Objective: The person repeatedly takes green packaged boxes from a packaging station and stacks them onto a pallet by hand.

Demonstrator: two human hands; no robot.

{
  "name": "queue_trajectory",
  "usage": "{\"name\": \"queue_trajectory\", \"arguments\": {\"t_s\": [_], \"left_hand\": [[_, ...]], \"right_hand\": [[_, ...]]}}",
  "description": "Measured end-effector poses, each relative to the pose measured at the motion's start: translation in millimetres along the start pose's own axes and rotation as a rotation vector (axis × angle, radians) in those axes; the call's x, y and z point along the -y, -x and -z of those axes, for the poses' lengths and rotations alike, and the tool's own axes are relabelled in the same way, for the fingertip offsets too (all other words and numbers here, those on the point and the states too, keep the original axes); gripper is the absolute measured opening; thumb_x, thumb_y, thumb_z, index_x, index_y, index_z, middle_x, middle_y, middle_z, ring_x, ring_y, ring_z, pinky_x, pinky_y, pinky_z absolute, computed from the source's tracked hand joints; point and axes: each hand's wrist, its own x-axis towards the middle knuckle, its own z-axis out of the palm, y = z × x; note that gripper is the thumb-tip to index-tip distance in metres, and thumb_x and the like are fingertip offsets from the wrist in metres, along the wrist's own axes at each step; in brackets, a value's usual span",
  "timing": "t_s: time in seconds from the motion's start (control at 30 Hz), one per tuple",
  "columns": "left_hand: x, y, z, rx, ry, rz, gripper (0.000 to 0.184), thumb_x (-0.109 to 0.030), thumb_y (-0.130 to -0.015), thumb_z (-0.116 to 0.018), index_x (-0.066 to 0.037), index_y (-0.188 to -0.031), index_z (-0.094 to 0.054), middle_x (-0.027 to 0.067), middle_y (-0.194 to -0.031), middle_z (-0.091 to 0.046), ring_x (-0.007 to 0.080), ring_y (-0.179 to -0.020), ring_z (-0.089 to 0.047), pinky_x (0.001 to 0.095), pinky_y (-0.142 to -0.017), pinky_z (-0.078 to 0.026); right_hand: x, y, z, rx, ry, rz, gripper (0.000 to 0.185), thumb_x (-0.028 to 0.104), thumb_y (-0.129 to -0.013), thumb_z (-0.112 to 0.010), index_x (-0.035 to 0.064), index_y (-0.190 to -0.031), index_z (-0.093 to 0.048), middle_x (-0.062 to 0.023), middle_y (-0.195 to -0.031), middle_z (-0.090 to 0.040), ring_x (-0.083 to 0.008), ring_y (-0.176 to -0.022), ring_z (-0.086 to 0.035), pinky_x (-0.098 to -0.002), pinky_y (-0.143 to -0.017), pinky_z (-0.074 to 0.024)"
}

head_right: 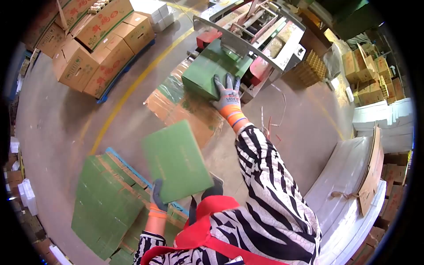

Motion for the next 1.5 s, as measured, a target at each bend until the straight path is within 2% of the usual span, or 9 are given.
{"name": "queue_trajectory", "arguments": {"t_s": [0.23, 0.3, 0.4, 0.5, 0.7, 1.03, 1.23, 1.47, 1.5], "left_hand": [[-82.3, -13.0, -38.4, -0.146, 0.09, -0.055, 0.038, -0.028, -0.09, -0.052, -0.008, -0.122, -0.049, 0.0064, -0.115, -0.057, 0.0217, -0.103, -0.057, 0.0361, -0.089, -0.047], [-86.3, -37.4, -40.4, -0.043, 0.059, -0.048, 0.04, -0.028, -0.09, -0.053, -0.006, -0.124, -0.049, 0.0069, -0.115, -0.057, 0.0206, -0.104, -0.057, 0.0352, -0.089, -0.046], [-74.9, -57.2, -49.5, 0.013, -0.007, -0.037, 0.04, -0.025, -0.089, -0.056, -0.005, -0.123, -0.05, 0.0057, -0.115, -0.057, 0.0178, -0.105, -0.056, 0.0324, -0.09, -0.046], [-71.7, -53.0, -66.8, 0.03, -0.177, -0.013, 0.045, -0.024, -0.088, -0.058, -0.004, -0.127, -0.048, 0.0058, -0.12, -0.055, 0.0165, -0.109, -0.053, 0.0306, -0.092, -0.044], [3.0, 30.4, 62.0, -0.078, -0.181, -0.018, 0.05, -0.025, -0.085, -0.061, -0.006, -0.129, -0.044, 0.0044, -0.115, -0.057, 0.0141, -0.105, -0.055, 0.029, -0.088, -0.046], [218.8, 410.1, 264.3, -0.765, 0.475, 0.062, 0.053, -0.022, -0.085, -0.063, 0.0, -0.129, -0.043, 0.0079, -0.118, -0.056, 0.016, -0.103, -0.056, 0.0289, -0.088, -0.046], [338.8, 492.2, 397.4, -1.08, 0.731, -0.263, 0.046, -0.023, -0.085, -0.064, -0.002, -0.123, -0.048, 0.0036, -0.112, -0.059, 0.0147, -0.095, -0.059, 0.0291, -0.083, -0.049], [364.6, 471.6, 603.7, -1.149, 1.067, -0.621, 0.044, -0.013, -0.086, -0.062, -0.002, -0.125, -0.047, 0.0037, -0.113, -0.057, 0.0146, -0.107, -0.052, 0.0264, -0.09, -0.042], [361.6, 466.8, 628.4, -1.147, 1.079, -0.662, 0.043, -0.013, -0.086, -0.062, -0.003, -0.125, -0.047, 0.0035, -0.113, -0.057, 0.0146, -0.106, -0.053, 0.0264, -0.089, -0.043]], "right_hand": [[-77.7, 98.4, 72.3, 0.373, -0.261, 0.439, 0.088, 0.022, -0.056, -0.082, 0.0224, -0.135, -0.041, -0.0196, -0.145, -0.025, -0.0436, -0.134, -0.015, -0.048, -0.109, -0.0228], [-84.2, 120.9, 66.6, 0.241, -0.482, 0.228, 0.098, 0.03, -0.061, -0.081, 0.0109, -0.141, -0.029, -0.0187, -0.148, -0.019, -0.0371, -0.137, -0.012, -0.0445, -0.111, -0.0138], [-89.5, 124.0, 38.0, 0.403, -1.363, -0.465, 0.083, 0.034, -0.081, -0.066, 0.0078, -0.144, -0.019, -0.012, -0.15, -0.016, -0.0231, -0.136, -0.018, -0.0381, -0.107, -0.0236], [-101.3, 133.3, 5.2, 0.506, -1.016, -0.47, 0.06, 0.023, -0.088, -0.06, 0.0021, -0.137, -0.031, -0.0116, -0.122, -0.053, -0.0186, -0.106, -0.054, -0.0309, -0.087, -0.0455], [-52.0, 176.4, 29.2, 0.684, -1.131, -0.393, 0.051, 0.016, -0.086, -0.062, 0.0025, -0.13, -0.04, -0.0083, -0.11, -0.058, -0.014, -0.092, -0.057, -0.0256, -0.081, -0.0476], [221.0, 401.0, -95.6, 1.633, -0.683, 0.158, 0.071, 0.025, -0.081, -0.069, 0.001, -0.136, -0.032, -0.0127, -0.126, -0.051, -0.0189, -0.112, -0.051, -0.0308, -0.093, -0.0428], [464.0, 610.5, -235.7, 1.819, -0.5, 0.969, 0.085, 0.034, -0.077, -0.072, -0.0014, -0.14, -0.026, -0.0139, -0.14, -0.037, -0.0198, -0.127, -0.037, -0.0319, -0.103, -0.0321], [702.1, 780.3, -341.0, 2.19, -0.409, 0.401, 0.056, 0.013, -0.086, -0.061, 0.0125, -0.138, -0.038, -0.0021, -0.126, -0.053, -0.0142, -0.109, -0.053, -0.0287, -0.094, -0.0421], [724.0, 795.9, -350.6, 2.147, -0.416, 0.534, 0.057, 0.015, -0.087, -0.06, 0.0136, -0.138, -0.037, -0.0037, -0.126, -0.053, -0.0162, -0.11, -0.053, -0.03, -0.094, -0.0424]]}}
